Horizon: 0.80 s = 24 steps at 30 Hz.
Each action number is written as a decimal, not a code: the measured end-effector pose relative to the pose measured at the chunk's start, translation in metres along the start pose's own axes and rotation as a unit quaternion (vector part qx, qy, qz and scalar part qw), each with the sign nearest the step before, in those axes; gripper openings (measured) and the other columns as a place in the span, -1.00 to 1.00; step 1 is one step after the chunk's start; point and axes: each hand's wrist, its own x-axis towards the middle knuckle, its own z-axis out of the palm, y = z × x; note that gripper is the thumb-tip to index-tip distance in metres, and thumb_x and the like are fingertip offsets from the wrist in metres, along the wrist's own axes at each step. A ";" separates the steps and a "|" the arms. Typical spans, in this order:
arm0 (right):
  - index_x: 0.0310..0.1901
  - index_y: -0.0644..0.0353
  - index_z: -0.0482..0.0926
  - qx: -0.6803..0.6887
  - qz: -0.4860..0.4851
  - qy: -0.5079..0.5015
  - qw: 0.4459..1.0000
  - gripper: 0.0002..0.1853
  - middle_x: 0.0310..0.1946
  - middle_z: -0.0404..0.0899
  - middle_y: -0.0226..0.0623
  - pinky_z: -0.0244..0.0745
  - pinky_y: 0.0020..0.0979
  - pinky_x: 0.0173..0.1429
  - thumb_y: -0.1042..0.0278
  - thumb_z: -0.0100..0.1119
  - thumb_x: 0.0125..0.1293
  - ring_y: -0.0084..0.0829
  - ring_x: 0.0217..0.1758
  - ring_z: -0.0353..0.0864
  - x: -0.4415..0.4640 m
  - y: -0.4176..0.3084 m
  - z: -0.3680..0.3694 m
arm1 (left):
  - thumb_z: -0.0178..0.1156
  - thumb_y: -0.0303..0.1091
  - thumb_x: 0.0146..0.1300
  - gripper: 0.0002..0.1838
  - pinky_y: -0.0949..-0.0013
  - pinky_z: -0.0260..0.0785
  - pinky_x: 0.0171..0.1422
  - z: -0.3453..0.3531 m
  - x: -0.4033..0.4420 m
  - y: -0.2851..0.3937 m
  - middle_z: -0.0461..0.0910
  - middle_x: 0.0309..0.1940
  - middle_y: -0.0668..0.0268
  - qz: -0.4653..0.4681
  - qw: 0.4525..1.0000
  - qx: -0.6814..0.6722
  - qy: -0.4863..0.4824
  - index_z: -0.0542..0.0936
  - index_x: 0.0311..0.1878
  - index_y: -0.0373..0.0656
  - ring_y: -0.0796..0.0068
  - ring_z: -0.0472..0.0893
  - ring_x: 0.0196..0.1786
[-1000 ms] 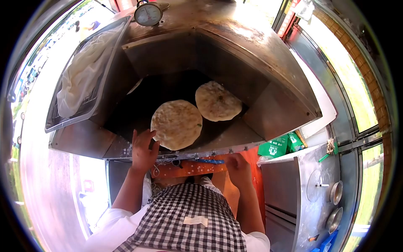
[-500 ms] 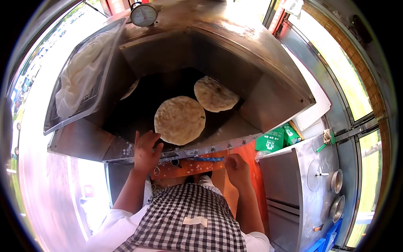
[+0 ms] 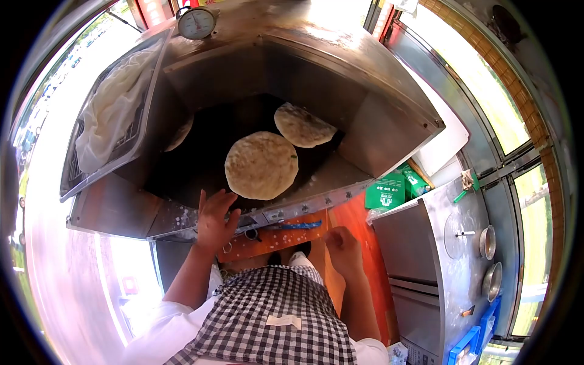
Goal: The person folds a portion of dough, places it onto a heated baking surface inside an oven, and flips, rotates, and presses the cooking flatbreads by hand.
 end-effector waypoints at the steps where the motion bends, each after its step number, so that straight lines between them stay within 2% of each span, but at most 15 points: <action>1: -0.07 0.26 0.66 0.002 -0.001 0.000 1.000 -0.79 -0.27 0.76 -0.25 0.62 -0.36 -0.05 0.29 0.36 0.48 -0.46 -0.19 0.74 -0.001 0.002 0.001 | 0.43 -0.37 0.19 -0.58 -0.35 0.10 0.67 0.001 0.000 0.000 0.74 0.11 0.22 0.001 1.000 -0.001 -0.004 0.71 0.16 -0.09 0.08 0.63 0.34; 6: -0.05 0.27 0.66 0.004 -0.003 -0.002 1.000 -0.80 -0.27 0.76 -0.25 0.63 -0.38 -0.06 0.31 0.37 0.47 -0.47 -0.19 0.75 0.000 0.003 -0.004 | 0.42 -0.32 0.21 -0.56 -0.42 0.05 0.67 0.012 0.007 0.007 0.72 0.17 0.24 0.005 0.999 0.004 -0.049 0.70 0.18 -0.09 0.10 0.60 0.39; 9: -0.05 0.27 0.66 0.019 -0.027 0.002 0.999 -0.80 -0.27 0.76 -0.25 0.63 -0.39 -0.06 0.32 0.37 0.46 -0.48 -0.18 0.75 0.008 0.005 -0.009 | 0.42 -0.25 0.26 -0.53 -0.43 -0.06 0.70 0.021 0.014 0.021 0.70 0.25 0.25 0.014 0.996 0.011 -0.086 0.68 0.24 -0.10 0.09 0.55 0.46; 16: -0.08 0.28 0.67 -0.009 -0.038 0.033 0.999 -0.81 -0.29 0.76 -0.23 0.64 -0.39 -0.07 0.32 0.37 0.47 -0.47 -0.20 0.76 0.017 0.003 -0.043 | 0.39 -0.10 0.27 -0.43 -0.56 -0.17 0.69 0.055 0.028 0.049 0.58 0.40 0.34 0.040 0.978 0.116 -0.168 0.60 0.32 -0.09 0.20 0.39 0.58; 19: -0.09 0.28 0.67 0.005 0.040 0.012 0.999 -0.80 -0.30 0.76 -0.22 0.64 -0.38 -0.08 0.31 0.37 0.47 -0.46 -0.22 0.76 0.018 0.017 -0.060 | 0.38 -0.07 0.29 -0.41 -0.60 -0.23 0.68 0.063 0.032 0.056 0.56 0.43 0.37 0.045 0.972 0.151 -0.177 0.59 0.33 -0.09 0.22 0.37 0.60; 22: -0.11 0.28 0.68 -0.008 -0.015 0.034 0.999 -0.80 -0.31 0.76 -0.22 0.64 -0.38 -0.09 0.30 0.37 0.47 -0.46 -0.24 0.76 0.020 0.035 -0.073 | 0.34 -0.04 0.31 -0.41 -0.60 -0.26 0.68 0.067 0.037 0.066 0.55 0.45 0.37 0.034 0.968 0.164 -0.186 0.58 0.34 -0.09 0.22 0.35 0.62; 24: -0.11 0.28 0.68 0.004 -0.018 0.032 0.999 -0.79 -0.32 0.75 -0.23 0.63 -0.37 -0.10 0.28 0.38 0.47 -0.46 -0.25 0.75 0.023 0.040 -0.078 | 0.31 -0.03 0.33 -0.42 -0.61 -0.26 0.68 0.075 0.039 0.069 0.55 0.45 0.35 0.032 0.967 0.165 -0.191 0.58 0.35 -0.09 0.21 0.34 0.62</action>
